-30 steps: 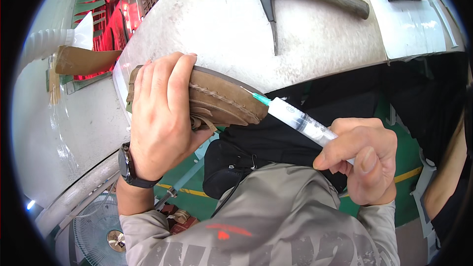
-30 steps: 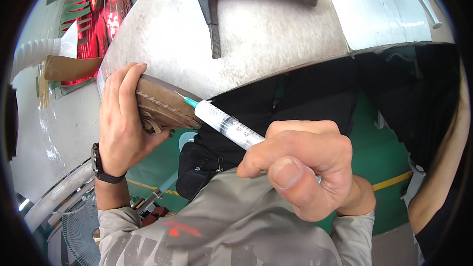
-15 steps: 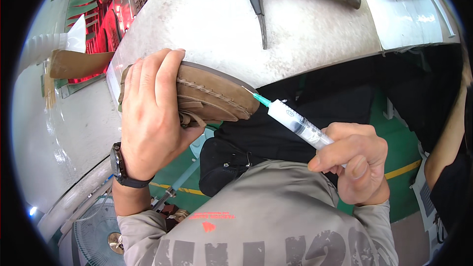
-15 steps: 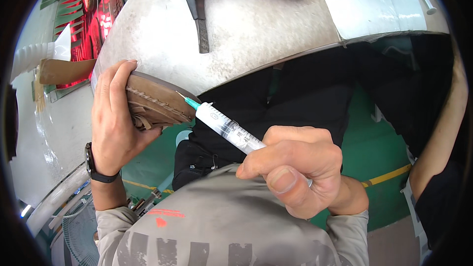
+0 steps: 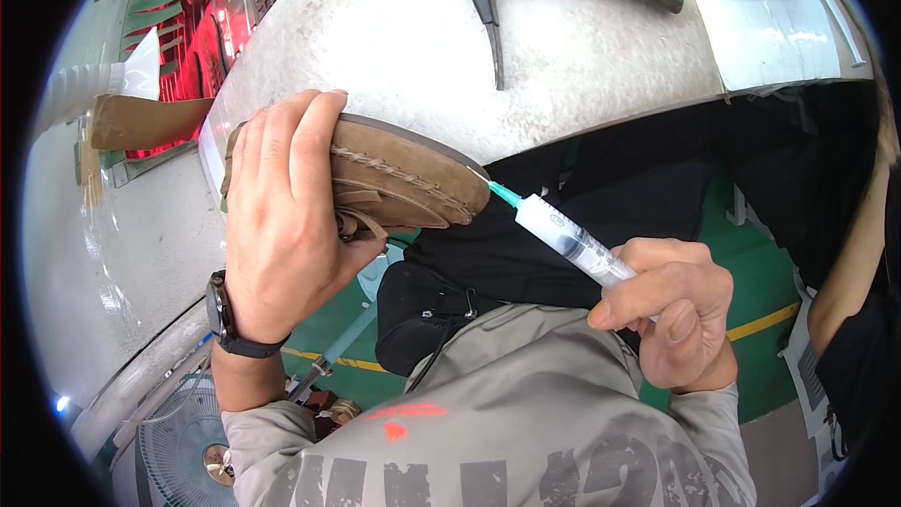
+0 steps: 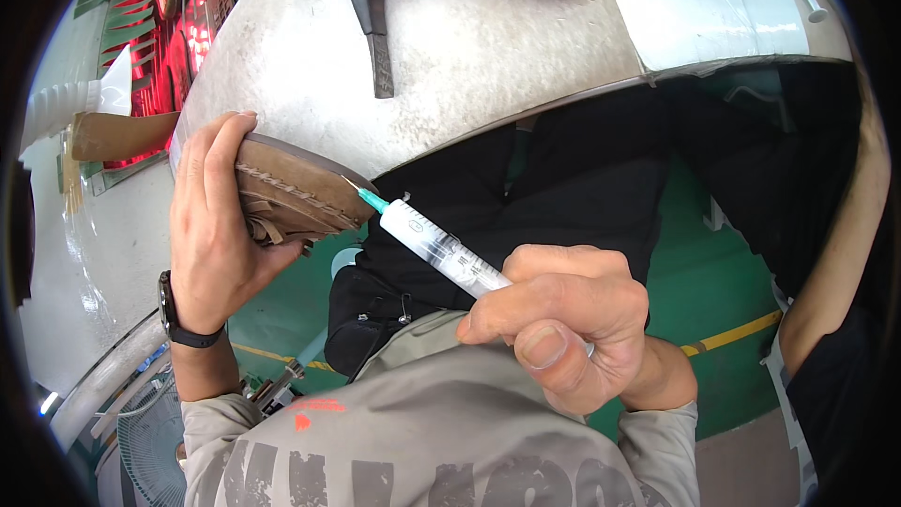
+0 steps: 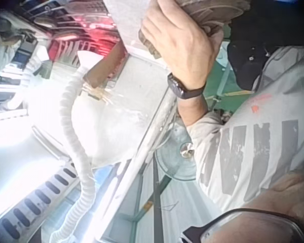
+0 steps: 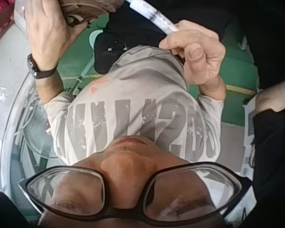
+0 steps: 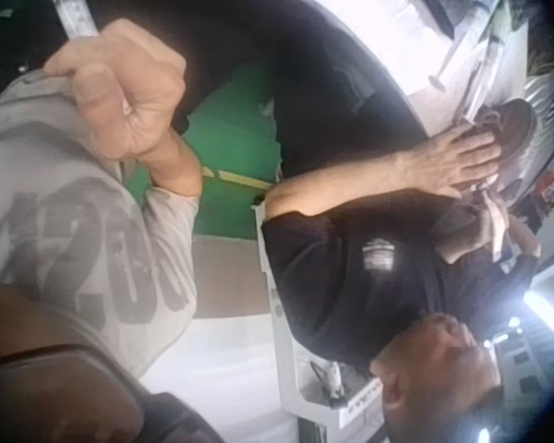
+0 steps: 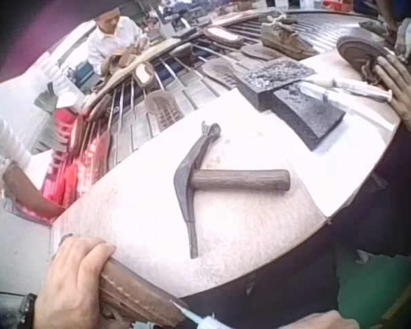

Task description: The person applies adhesive into a shoe using a syringe, retrieves shoe components from a conveyor belt, presses soles onto shoes by hand, and hammers the edges with a hammer.

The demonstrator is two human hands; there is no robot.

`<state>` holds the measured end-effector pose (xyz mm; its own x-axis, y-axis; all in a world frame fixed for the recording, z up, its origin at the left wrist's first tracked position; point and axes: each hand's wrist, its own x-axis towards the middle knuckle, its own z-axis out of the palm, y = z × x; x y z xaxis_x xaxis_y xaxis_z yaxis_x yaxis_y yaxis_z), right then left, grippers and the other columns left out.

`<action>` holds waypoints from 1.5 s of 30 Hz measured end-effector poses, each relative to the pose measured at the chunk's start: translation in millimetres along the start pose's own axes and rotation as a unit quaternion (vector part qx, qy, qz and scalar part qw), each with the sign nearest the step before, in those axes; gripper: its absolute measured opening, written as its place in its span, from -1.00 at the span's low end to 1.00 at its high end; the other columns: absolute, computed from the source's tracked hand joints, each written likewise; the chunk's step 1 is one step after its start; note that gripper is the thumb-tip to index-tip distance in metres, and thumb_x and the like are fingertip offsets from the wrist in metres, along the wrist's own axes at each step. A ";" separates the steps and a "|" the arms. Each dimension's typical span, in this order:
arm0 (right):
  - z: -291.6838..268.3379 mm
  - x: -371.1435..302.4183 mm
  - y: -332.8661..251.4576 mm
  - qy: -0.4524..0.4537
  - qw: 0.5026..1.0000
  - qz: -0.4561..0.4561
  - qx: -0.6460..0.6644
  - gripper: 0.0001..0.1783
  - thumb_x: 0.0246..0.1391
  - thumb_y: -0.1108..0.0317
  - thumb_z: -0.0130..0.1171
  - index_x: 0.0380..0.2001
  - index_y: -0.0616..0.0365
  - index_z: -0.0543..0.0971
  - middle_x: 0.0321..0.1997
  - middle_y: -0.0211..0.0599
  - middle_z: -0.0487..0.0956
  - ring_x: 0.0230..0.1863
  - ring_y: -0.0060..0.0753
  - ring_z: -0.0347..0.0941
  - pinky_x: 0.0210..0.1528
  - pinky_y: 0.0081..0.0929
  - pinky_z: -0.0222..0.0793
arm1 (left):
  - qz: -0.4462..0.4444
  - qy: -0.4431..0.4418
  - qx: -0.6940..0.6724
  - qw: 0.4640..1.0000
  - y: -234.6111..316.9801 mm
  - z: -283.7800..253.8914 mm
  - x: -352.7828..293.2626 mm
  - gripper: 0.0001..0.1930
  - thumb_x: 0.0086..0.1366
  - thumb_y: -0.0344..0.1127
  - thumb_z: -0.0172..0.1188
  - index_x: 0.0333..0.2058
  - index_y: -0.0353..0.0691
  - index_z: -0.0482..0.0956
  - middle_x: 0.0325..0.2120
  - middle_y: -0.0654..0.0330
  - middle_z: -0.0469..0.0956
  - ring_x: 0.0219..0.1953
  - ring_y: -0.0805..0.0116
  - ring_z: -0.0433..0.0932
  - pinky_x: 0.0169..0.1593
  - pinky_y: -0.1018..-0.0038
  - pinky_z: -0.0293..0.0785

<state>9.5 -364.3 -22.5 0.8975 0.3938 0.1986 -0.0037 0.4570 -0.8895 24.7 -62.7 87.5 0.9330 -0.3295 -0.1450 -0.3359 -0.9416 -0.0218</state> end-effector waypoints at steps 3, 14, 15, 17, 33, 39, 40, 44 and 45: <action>-2.3 -1.6 -0.3 -0.003 1.000 0.007 0.000 -0.51 0.50 0.12 0.07 -0.32 0.34 0.73 -0.64 -0.30 0.54 -0.67 -0.61 0.25 -0.66 -0.53 0.10 | 0.001 0.001 -0.002 1.000 -0.4 0.7 -0.2 0.20 -0.46 -0.50 0.61 0.33 -0.28 0.30 0.18 -0.15 0.45 0.17 -0.25 0.48 0.25 0.04 0.44; 0.4 -7.7 3.0 0.008 1.000 0.007 0.007 -0.50 0.51 0.12 0.05 -0.31 0.34 0.73 -0.57 -0.22 0.63 -0.66 -0.58 0.29 -0.65 -0.53 0.16 | 0.001 0.007 -0.002 1.000 -0.2 0.5 -0.3 0.19 -0.46 -0.48 0.62 0.33 -0.29 0.30 0.17 -0.15 0.46 0.17 -0.25 0.48 0.25 0.04 0.44; -1.4 -9.6 3.8 0.003 1.000 0.010 0.010 -0.50 0.51 0.12 0.05 -0.31 0.34 0.73 -0.57 -0.21 0.64 -0.66 -0.58 0.30 -0.65 -0.53 0.18 | 0.001 0.007 -0.002 1.000 0.0 0.8 -0.5 0.19 -0.46 -0.48 0.62 0.33 -0.29 0.30 0.17 -0.15 0.46 0.17 -0.25 0.48 0.25 0.04 0.44; -2.1 -12.1 5.2 -0.002 1.000 0.014 0.012 -0.50 0.51 0.13 0.04 -0.31 0.35 0.73 -0.56 -0.20 0.65 -0.66 -0.57 0.31 -0.65 -0.53 0.19 | 0.002 0.008 -0.002 1.000 0.4 1.3 -0.9 0.19 -0.46 -0.48 0.62 0.33 -0.28 0.30 0.17 -0.15 0.46 0.17 -0.25 0.49 0.25 0.04 0.44; 1.8 -25.9 2.8 0.024 0.999 0.032 0.022 -0.47 0.49 0.10 0.01 -0.25 0.38 0.74 -0.63 -0.24 0.57 -0.66 -0.56 0.35 -0.64 -0.55 0.22 | 0.013 0.029 -0.001 0.999 0.9 -3.2 0.3 0.18 -0.45 -0.47 0.61 0.33 -0.30 0.32 0.17 -0.14 0.46 0.19 -0.26 0.47 0.27 0.02 0.42; -12.9 -3.5 -14.4 0.091 0.996 -0.010 0.005 -0.46 0.34 0.04 0.13 -0.04 0.41 0.68 -0.48 -0.22 0.56 -0.53 -0.57 0.41 -0.47 -0.57 0.31 | 0.012 0.031 -0.003 0.999 4.5 -11.5 4.9 0.12 -0.39 -0.37 0.65 0.29 -0.41 0.35 0.11 -0.14 0.43 0.14 -0.22 0.45 0.32 -0.06 0.31; -13.9 7.7 -19.4 0.091 0.995 -0.035 -0.001 -0.45 0.25 0.13 0.18 0.09 0.42 0.60 -0.36 -0.19 0.57 -0.44 -0.58 0.44 -0.39 -0.59 0.35 | 0.005 0.012 -0.012 1.000 3.5 -12.6 2.7 0.12 -0.37 -0.37 0.65 0.29 -0.42 0.35 0.11 -0.14 0.44 0.14 -0.22 0.45 0.32 -0.08 0.30; -13.9 88.2 -48.0 0.177 0.978 -0.075 -0.085 -0.57 0.35 0.39 0.13 0.22 0.34 0.52 -0.27 -0.26 0.63 -0.44 -0.65 0.50 -0.42 -0.67 0.36 | -0.023 0.026 -0.014 0.999 -8.6 -22.6 -0.1 0.05 -0.25 -0.31 0.63 0.28 -0.48 0.33 0.09 -0.18 0.46 0.14 -0.20 0.48 0.28 0.01 0.38; -12.2 108.9 -57.4 0.217 0.966 -0.087 -0.107 -0.60 0.40 0.28 0.19 0.15 0.35 0.56 -0.35 -0.27 0.63 -0.50 -0.66 0.50 -0.46 -0.67 0.35 | -0.047 0.039 -0.015 0.998 -14.6 -27.3 0.4 0.02 -0.21 -0.29 0.62 0.27 -0.49 0.33 0.08 -0.19 0.47 0.13 -0.20 0.49 0.24 0.05 0.44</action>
<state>112.9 -357.4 45.2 0.9771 -0.0663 0.2024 0.2130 0.2919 -0.9324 33.5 -51.0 114.8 0.9678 -0.2429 -0.0659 -0.2435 -0.9699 -0.0020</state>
